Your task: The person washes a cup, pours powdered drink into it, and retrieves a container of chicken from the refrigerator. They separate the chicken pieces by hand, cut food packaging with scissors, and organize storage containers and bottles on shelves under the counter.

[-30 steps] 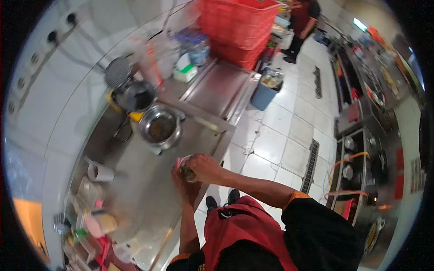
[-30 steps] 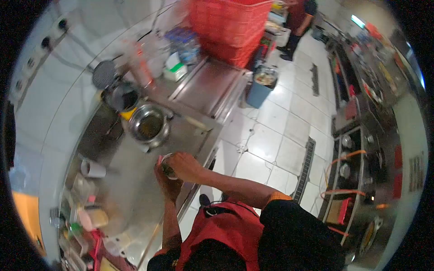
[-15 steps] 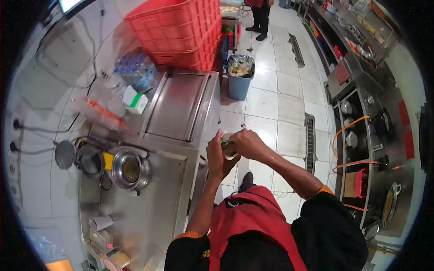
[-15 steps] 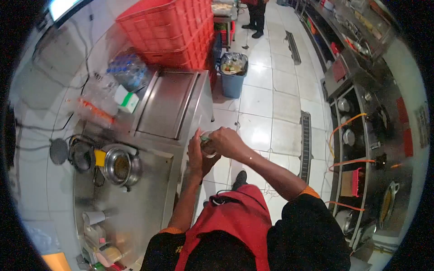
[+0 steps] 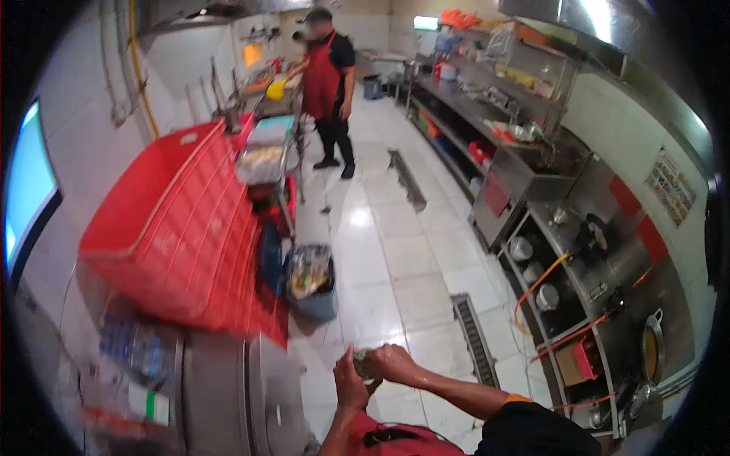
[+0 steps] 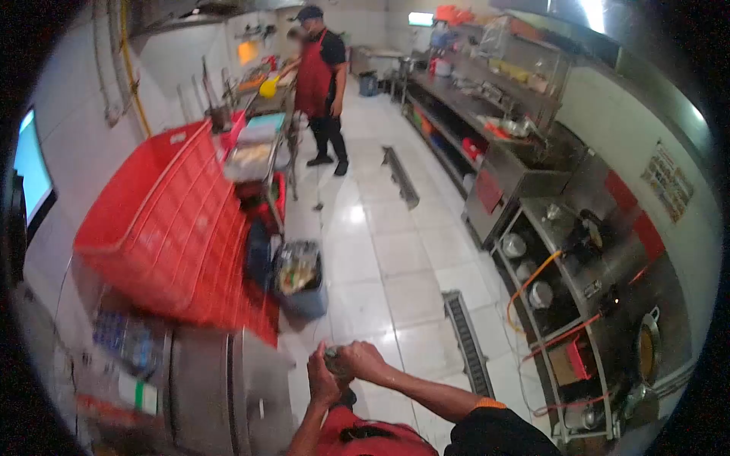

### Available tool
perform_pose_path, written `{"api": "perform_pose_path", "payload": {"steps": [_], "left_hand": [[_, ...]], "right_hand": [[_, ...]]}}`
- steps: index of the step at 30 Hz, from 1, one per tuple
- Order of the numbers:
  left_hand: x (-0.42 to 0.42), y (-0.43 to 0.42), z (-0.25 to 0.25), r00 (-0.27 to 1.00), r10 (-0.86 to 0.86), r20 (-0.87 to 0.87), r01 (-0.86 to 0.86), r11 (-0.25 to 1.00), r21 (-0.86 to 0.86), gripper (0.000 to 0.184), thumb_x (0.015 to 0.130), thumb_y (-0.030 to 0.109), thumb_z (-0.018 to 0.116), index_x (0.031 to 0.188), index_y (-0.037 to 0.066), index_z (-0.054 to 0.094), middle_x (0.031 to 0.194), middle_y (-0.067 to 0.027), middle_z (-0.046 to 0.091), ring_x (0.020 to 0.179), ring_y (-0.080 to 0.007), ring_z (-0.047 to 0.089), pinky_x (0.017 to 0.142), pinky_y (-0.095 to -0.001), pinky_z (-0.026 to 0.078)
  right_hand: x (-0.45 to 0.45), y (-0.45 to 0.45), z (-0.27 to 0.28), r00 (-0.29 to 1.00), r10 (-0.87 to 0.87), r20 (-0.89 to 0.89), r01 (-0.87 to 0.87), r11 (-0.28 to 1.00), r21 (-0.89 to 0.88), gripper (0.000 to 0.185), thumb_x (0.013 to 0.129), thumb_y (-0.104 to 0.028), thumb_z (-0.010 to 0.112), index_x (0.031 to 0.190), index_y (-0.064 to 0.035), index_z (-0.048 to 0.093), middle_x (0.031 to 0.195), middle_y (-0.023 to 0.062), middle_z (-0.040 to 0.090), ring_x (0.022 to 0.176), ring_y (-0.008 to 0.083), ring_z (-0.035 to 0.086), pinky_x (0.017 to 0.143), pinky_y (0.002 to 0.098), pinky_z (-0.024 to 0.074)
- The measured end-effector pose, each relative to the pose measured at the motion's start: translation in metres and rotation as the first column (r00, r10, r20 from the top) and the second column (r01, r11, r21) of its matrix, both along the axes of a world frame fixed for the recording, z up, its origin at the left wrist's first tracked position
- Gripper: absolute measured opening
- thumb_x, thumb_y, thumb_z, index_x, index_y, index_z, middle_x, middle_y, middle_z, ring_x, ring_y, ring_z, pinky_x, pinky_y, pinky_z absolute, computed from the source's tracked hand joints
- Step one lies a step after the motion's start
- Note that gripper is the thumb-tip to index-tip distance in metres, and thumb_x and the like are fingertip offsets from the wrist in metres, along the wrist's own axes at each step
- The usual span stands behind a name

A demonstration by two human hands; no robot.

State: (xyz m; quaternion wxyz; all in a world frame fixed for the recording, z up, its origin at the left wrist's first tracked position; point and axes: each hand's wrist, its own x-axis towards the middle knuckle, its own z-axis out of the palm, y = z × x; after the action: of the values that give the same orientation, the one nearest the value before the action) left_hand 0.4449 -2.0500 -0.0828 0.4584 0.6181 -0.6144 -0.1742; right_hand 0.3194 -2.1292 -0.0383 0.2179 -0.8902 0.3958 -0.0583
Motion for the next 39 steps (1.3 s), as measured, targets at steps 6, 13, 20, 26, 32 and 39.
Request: {"api": "perform_pose_path", "payload": {"steps": [6, 13, 20, 26, 32, 39], "left_hand": [[0.001, -0.204, -0.008, 0.981, -0.182, 0.062, 0.181, 0.983, 0.022, 0.103, 0.057, 0.025, 0.085, 0.138, 0.002, 0.027, 0.125, -0.0163, 0.048, 0.114, -0.0349, 0.046, 0.095, -0.0466, 0.036], [-0.015, -0.438, -0.003, 0.934, -0.355, 0.048, 0.355, 0.935, 0.004, 0.102, 0.057, 0.028, 0.084, 0.138, 0.003, 0.028, 0.121, -0.015, 0.052, 0.109, -0.0341, 0.048, 0.091, -0.0459, 0.038], [-0.063, -0.696, -0.025, 0.894, -0.446, 0.046, 0.445, 0.895, 0.033, 0.104, 0.057, 0.028, 0.084, 0.139, 0.004, 0.026, 0.122, -0.015, 0.051, 0.112, -0.0339, 0.048, 0.092, -0.0475, 0.038], [-0.098, -0.922, -0.004, 0.909, -0.412, 0.055, 0.411, 0.911, 0.037, 0.108, 0.058, 0.032, 0.085, 0.141, 0.003, 0.022, 0.122, -0.0175, 0.05, 0.111, -0.0351, 0.048, 0.092, -0.0488, 0.037], [-0.122, -1.156, -0.018, 0.91, -0.411, 0.045, 0.409, 0.911, 0.05, 0.112, 0.058, 0.03, 0.086, 0.142, 0.002, 0.018, 0.124, -0.0184, 0.049, 0.112, -0.0352, 0.047, 0.094, -0.0477, 0.035], [-0.159, -1.435, -0.01, 0.832, -0.548, 0.083, 0.544, 0.836, 0.067, 0.11, 0.06, 0.026, 0.083, 0.143, 0.002, 0.015, 0.121, -0.0194, 0.051, 0.111, -0.0356, 0.048, 0.092, -0.0476, 0.036]], "right_hand": [[-0.015, -0.191, -0.01, 0.994, -0.068, 0.084, 0.064, 0.997, 0.05, 0.019, 0.076, -0.02, 0.062, 0.077, -0.001, 0.064, 0.068, 0.0224, 0.061, 0.064, 0.0408, 0.061, 0.058, 0.0472, 0.0481], [-0.039, -0.392, -0.005, 0.959, -0.227, 0.172, 0.224, 0.974, 0.037, 0.017, 0.073, -0.014, 0.061, 0.079, 0.0019, 0.062, 0.075, 0.0236, 0.061, 0.071, 0.0416, 0.061, 0.063, 0.0478, 0.0482], [-0.085, -0.634, -0.026, 0.922, -0.381, 0.075, 0.38, 0.925, 0.032, 0.018, 0.075, -0.017, 0.06, 0.087, -0.0046, 0.065, 0.075, 0.0212, 0.064, 0.071, 0.0415, 0.062, 0.062, 0.0483, 0.05], [-0.117, -0.865, -0.012, 0.918, -0.379, 0.119, 0.383, 0.924, -0.01, 0.018, 0.069, -0.011, 0.062, 0.084, -0.0022, 0.064, 0.079, 0.0212, 0.064, 0.075, 0.0402, 0.063, 0.064, 0.0474, 0.0503], [-0.145, -1.098, -0.02, 0.938, -0.33, 0.106, 0.339, 0.938, -0.071, 0.019, 0.069, -0.01, 0.061, 0.085, -0.0012, 0.065, 0.076, 0.0202, 0.065, 0.07, 0.0392, 0.064, 0.06, 0.0477, 0.0503], [-0.171, -1.35, -0.003, 0.868, -0.496, 0.013, 0.495, 0.866, -0.067, 0.027, 0.064, -0.008, 0.061, 0.091, -0.0032, 0.064, 0.077, 0.0205, 0.065, 0.074, 0.0385, 0.063, 0.067, 0.0471, 0.0511]]}}
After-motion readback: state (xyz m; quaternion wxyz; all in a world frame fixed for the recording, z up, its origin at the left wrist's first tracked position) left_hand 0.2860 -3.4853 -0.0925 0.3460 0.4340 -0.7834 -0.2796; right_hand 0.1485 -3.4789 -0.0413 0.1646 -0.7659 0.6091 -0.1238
